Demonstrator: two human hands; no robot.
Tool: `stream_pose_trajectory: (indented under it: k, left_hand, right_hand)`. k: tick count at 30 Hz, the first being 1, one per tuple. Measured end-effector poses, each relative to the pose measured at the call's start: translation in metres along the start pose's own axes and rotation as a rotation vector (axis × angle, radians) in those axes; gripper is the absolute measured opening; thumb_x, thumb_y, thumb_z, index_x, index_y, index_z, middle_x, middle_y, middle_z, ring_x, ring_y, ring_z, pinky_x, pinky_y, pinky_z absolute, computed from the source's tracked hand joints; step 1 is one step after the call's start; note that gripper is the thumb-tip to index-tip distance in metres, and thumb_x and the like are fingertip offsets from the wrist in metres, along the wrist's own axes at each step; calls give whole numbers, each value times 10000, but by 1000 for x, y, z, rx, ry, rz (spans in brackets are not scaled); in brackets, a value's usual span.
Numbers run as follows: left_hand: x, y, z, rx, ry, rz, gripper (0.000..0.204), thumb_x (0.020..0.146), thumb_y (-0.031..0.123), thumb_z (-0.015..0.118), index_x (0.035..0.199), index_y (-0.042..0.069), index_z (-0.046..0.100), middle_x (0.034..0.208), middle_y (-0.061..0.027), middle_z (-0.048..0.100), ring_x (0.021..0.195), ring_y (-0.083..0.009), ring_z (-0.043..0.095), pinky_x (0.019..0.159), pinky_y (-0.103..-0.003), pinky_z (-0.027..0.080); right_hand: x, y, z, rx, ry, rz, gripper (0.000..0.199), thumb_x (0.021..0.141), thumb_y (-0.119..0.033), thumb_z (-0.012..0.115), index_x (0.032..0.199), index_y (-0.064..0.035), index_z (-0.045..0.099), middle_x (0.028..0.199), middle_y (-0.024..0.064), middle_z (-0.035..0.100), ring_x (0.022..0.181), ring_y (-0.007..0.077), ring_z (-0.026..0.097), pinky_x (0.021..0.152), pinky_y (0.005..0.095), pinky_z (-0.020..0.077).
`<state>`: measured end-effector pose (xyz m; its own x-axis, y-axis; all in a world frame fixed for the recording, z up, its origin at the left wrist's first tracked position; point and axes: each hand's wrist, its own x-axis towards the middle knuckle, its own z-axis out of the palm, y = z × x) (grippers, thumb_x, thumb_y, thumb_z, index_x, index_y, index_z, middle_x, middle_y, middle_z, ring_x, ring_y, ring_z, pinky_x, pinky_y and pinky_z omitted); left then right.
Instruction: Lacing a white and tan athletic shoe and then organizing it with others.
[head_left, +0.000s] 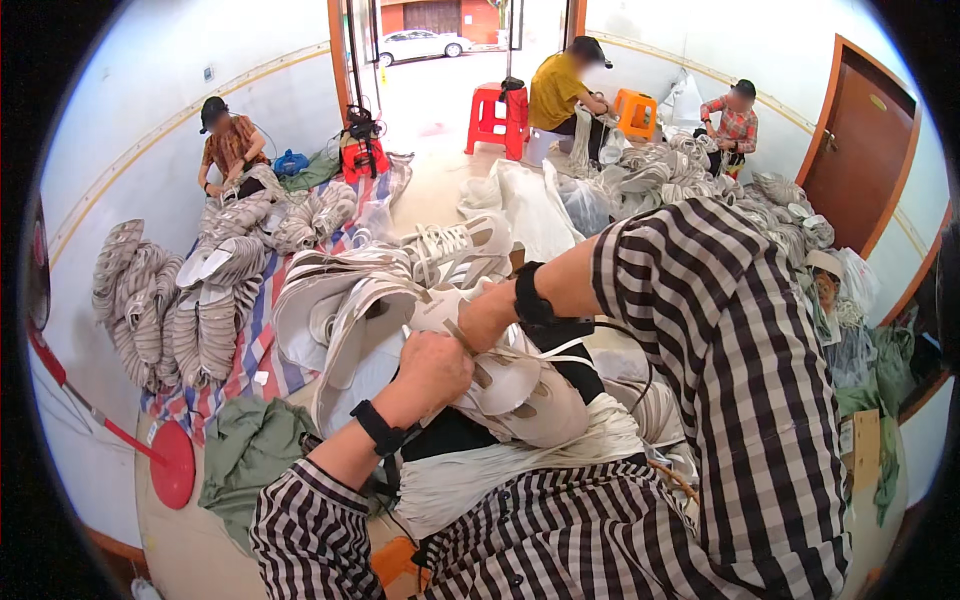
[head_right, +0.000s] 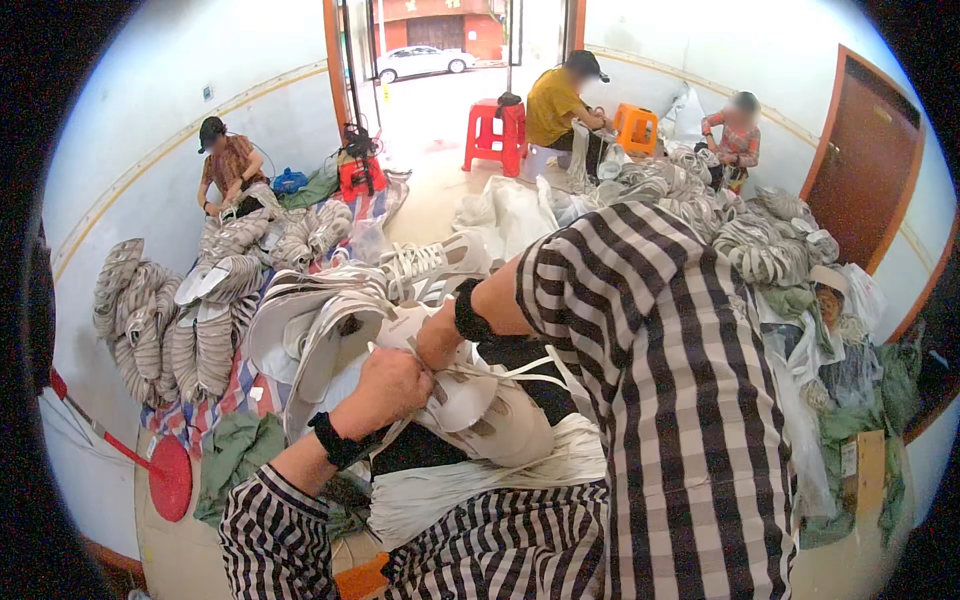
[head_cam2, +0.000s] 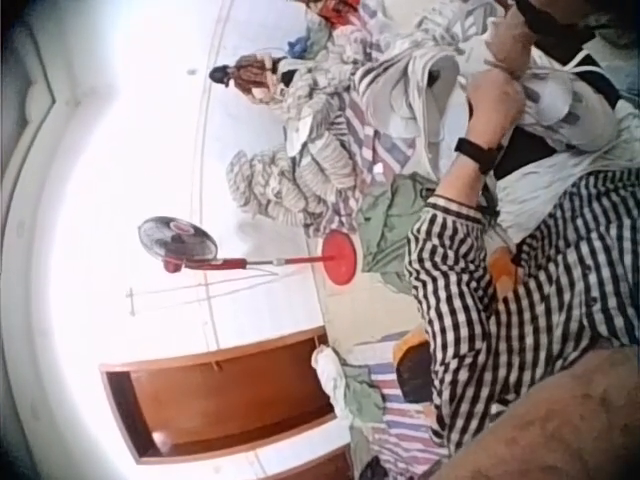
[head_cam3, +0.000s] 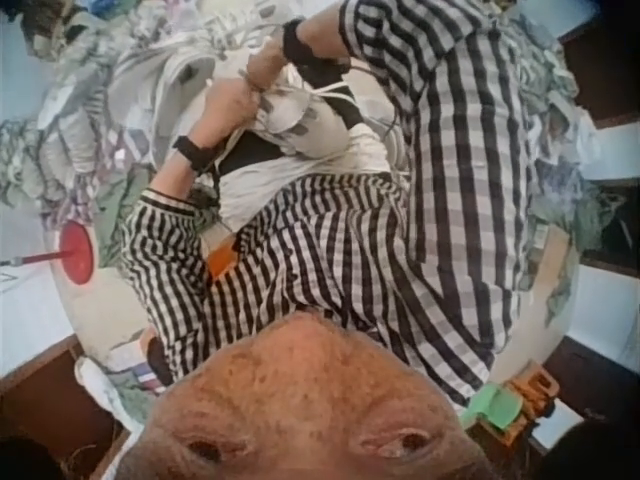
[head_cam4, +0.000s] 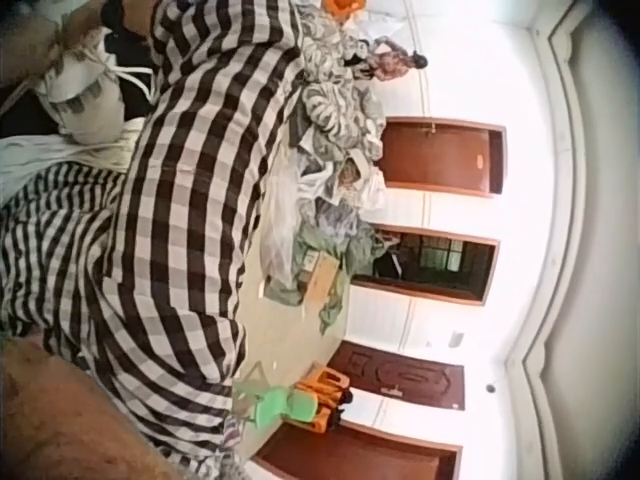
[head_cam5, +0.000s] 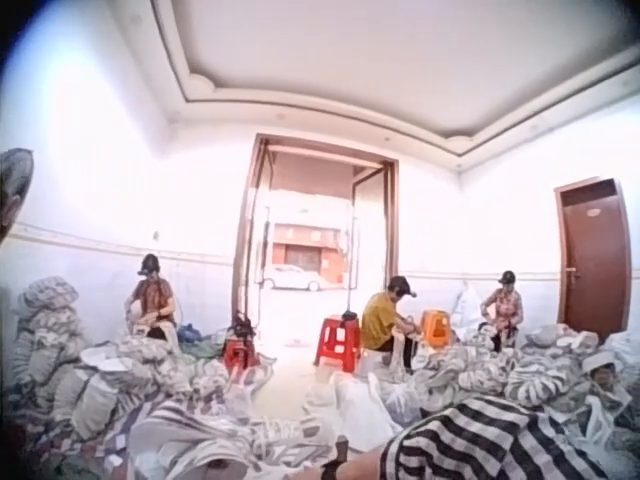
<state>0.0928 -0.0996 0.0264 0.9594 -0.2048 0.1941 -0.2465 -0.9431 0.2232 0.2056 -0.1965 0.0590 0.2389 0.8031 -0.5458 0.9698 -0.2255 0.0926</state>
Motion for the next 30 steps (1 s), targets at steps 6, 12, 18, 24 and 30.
stream_pose_trajectory:
  k: [6, 12, 18, 24, 30]
  left_hand:
    - [3, -10, -3, -146, -69, -85, 300, 764, 263, 544, 724, 0, 684, 765, -225, 652, 752, -391, 626, 786, -456, 462]
    - [12, -8, -8, -271, -210, -271, 304, 749, 285, 561, 814, 24, 703, 830, -223, 662, 847, -367, 640, 804, -430, 481]
    - [12, -16, -11, -379, -297, -435, 283, 704, 279, 593, 836, 58, 714, 835, -185, 682, 863, -343, 654, 784, -386, 505]
    - [10, -18, -2, -405, -237, -480, 276, 720, 275, 576, 820, 55, 708, 849, -189, 678, 868, -356, 647, 793, -401, 496]
    - [10, -9, -1, -297, -34, -486, 296, 760, 247, 498, 818, 27, 688, 874, -241, 644, 869, -429, 613, 797, -478, 479]
  right_hand:
    - [-17, 7, 16, 215, 173, 76, 359, 763, -331, 555, 950, -52, 681, 943, 164, 674, 885, 303, 635, 779, 426, 440]
    - [-23, 0, 13, 305, 221, 274, 358, 737, -297, 560, 914, -14, 691, 907, 194, 679, 913, 336, 653, 849, 510, 441]
    - [-37, -8, 29, 413, 513, 220, 293, 658, -212, 591, 806, 31, 663, 766, 242, 651, 729, 372, 656, 670, 443, 510]
    - [-28, -3, 49, 624, 701, 316, 235, 643, -205, 622, 683, 21, 674, 665, 223, 629, 672, 380, 641, 655, 434, 510]
    - [-7, 12, 48, 667, 759, 299, 271, 672, -206, 616, 790, 30, 676, 762, 245, 648, 777, 384, 655, 690, 427, 523]
